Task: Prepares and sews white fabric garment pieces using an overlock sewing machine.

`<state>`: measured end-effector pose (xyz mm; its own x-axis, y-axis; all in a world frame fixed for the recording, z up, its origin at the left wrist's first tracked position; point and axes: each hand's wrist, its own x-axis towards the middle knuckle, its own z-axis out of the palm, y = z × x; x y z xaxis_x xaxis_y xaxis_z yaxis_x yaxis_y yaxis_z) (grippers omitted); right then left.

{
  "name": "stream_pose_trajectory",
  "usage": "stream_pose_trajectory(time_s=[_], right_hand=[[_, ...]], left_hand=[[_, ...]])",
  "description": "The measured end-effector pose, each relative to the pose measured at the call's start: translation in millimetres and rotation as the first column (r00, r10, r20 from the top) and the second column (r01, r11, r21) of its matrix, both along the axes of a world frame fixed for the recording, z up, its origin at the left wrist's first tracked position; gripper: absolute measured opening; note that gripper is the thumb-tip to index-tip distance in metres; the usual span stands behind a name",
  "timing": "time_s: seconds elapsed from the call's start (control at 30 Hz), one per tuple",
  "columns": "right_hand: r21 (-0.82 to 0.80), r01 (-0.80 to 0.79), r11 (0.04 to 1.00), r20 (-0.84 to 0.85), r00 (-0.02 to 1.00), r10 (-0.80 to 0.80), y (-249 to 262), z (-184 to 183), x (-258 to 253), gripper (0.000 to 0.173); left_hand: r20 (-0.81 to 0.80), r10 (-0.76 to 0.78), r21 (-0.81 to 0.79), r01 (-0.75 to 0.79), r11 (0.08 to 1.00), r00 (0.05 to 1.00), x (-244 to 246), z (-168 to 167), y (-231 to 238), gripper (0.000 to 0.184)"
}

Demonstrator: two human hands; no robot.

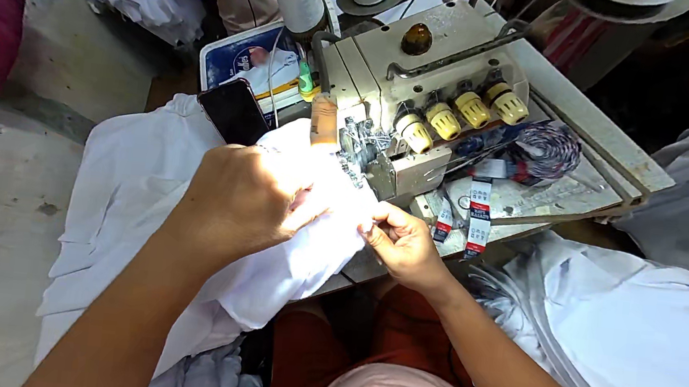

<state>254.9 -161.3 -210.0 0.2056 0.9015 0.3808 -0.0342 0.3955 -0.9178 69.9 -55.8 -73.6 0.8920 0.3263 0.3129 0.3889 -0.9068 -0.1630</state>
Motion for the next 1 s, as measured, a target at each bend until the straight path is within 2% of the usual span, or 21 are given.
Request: stream_pose_trajectory(time_s=[0.1, 0.23, 0.33, 0.47, 0.67, 0.87, 0.93, 1.0], right_hand=[[0.005, -0.012, 1.0, -0.013, 1.0, 0.012, 6.5, -1.1, 2.3, 0.008], [0.018, -0.026, 1.0, -0.016, 1.0, 0.026, 10.2, -0.5, 4.3, 0.006], [0.025, 0.022, 0.999, 0.049, 0.998, -0.024, -0.8, 1.9, 1.8, 0.01], [0.066, 0.06, 0.996, 0.053, 0.997, -0.064, -6.3, -4.3, -0.1, 0.012], [0.059, 0.046, 0.997, 0.061, 0.997, -0.05, 5.5, -4.2, 3.3, 0.008], [0.076, 0.018, 0.997, 0.08, 0.997, -0.025, 11.3, -5.3, 5.8, 0.009], [0.069, 0.021, 0.997, 0.09, 0.996, -0.027, 10.3, -5.8, 6.6, 0.009], [0.083, 0.028, 0.996, 0.09, 0.995, -0.035, 10.6, -7.6, 6.7, 0.009]], left_hand=[[0.023, 0.004, -0.052, -0.003, 0.999, 1.0, 8.5, -7.7, 3.2, 0.036], [-0.022, 0.05, -0.148, -0.053, 0.988, 0.998, 15.3, -3.8, 2.7, 0.037], [-0.009, -0.026, -0.11, 0.025, 0.994, 1.0, 13.6, -3.0, -2.7, 0.043], [0.03, -0.085, -0.1, 0.088, 0.991, 0.996, 16.7, -11.3, -6.5, 0.04], [-0.029, -0.026, -0.144, 0.022, 0.989, 0.999, 25.4, -18.1, -1.5, 0.039], [-0.025, -0.209, -0.203, 0.2, 0.959, 0.978, 16.2, -32.5, 35.4, 0.049], [-0.105, -0.096, -0.221, 0.07, 0.973, 0.99, -1.2, -31.0, 60.0, 0.05], [-0.246, 0.023, -0.217, -0.079, 0.973, 0.969, -26.6, -18.4, 79.1, 0.062]])
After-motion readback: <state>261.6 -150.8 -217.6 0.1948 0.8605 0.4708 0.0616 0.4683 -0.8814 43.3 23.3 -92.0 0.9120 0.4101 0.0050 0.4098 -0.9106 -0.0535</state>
